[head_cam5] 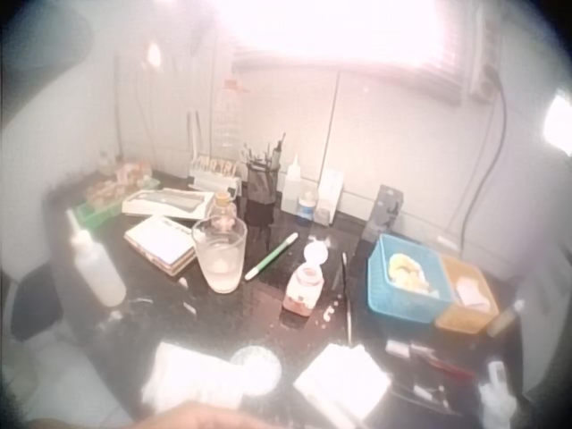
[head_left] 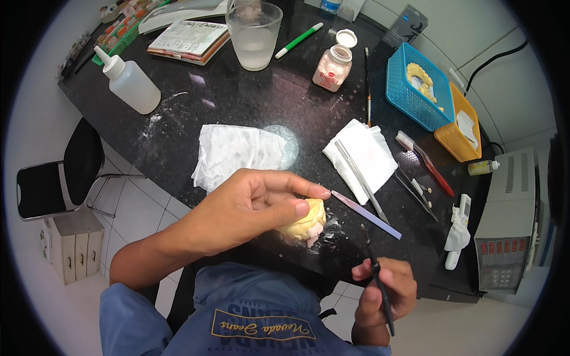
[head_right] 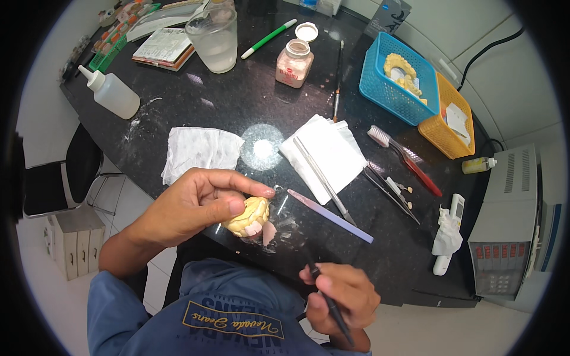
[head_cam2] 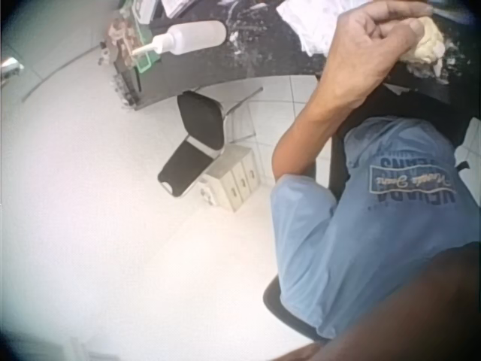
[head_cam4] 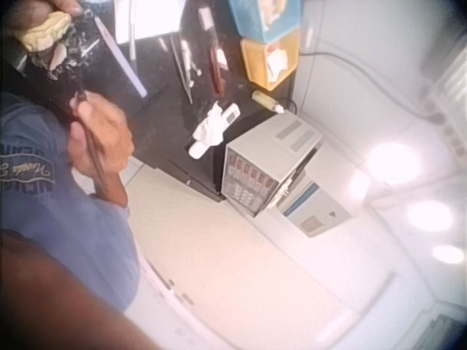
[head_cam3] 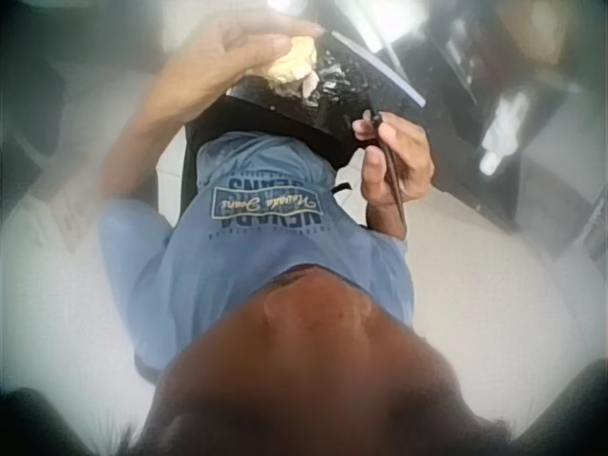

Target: The person holds a yellow dental mold and uses a fine brush to apply a pink material to the gum area. They then switch to a metal sculpting tool to shape and smooth the material, repeatedly rotating the mold to access different angles.

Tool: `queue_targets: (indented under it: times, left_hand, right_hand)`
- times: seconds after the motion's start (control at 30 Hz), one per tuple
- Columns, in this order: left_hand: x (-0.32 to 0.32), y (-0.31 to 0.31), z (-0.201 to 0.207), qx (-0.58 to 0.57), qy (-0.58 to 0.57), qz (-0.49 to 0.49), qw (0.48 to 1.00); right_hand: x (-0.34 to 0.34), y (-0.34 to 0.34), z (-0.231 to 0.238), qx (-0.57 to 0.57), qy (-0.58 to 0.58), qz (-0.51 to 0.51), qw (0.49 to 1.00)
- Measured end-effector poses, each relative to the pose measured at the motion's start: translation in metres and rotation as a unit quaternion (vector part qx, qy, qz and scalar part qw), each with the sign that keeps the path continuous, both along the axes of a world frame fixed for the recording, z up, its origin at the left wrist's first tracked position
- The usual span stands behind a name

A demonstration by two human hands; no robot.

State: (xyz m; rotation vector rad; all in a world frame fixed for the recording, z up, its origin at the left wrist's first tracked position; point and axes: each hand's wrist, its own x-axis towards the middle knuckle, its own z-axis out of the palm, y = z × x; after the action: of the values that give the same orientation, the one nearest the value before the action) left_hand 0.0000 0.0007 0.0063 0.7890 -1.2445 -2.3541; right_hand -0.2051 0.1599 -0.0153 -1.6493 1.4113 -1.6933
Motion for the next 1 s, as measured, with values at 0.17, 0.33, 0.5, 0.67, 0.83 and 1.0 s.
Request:
queue_targets:
  times: [0.17,0.33,0.5,0.67,0.83,1.0]
  left_hand:
    - [-0.001,0.0,-0.002,-0.018,0.003,0.009,1.0]
    - [-0.001,0.0,-0.006,-0.034,0.004,0.016,0.999]
    - [0.0,0.002,-0.004,-0.039,0.011,0.024,0.999]
    - [0.001,0.0,-0.001,-0.037,-0.009,0.01,0.999]
    - [0.001,0.001,-0.005,-0.038,0.011,0.006,0.999]
    - [0.001,0.002,-0.006,-0.04,0.023,0.017,0.999]
  right_hand:
    - [-0.02,-0.007,0.004,0.123,-0.025,0.032,0.992]
    - [-0.011,-0.011,0.006,0.201,-0.124,0.005,0.972]
    - [-0.011,-0.011,0.008,0.229,-0.082,0.011,0.97]
    - [-0.01,-0.014,0.009,0.229,-0.056,0.02,0.972]
    - [-0.009,-0.012,0.009,0.237,-0.066,0.011,0.969]
    - [-0.012,-0.011,0.01,0.202,-0.065,0.045,0.976]
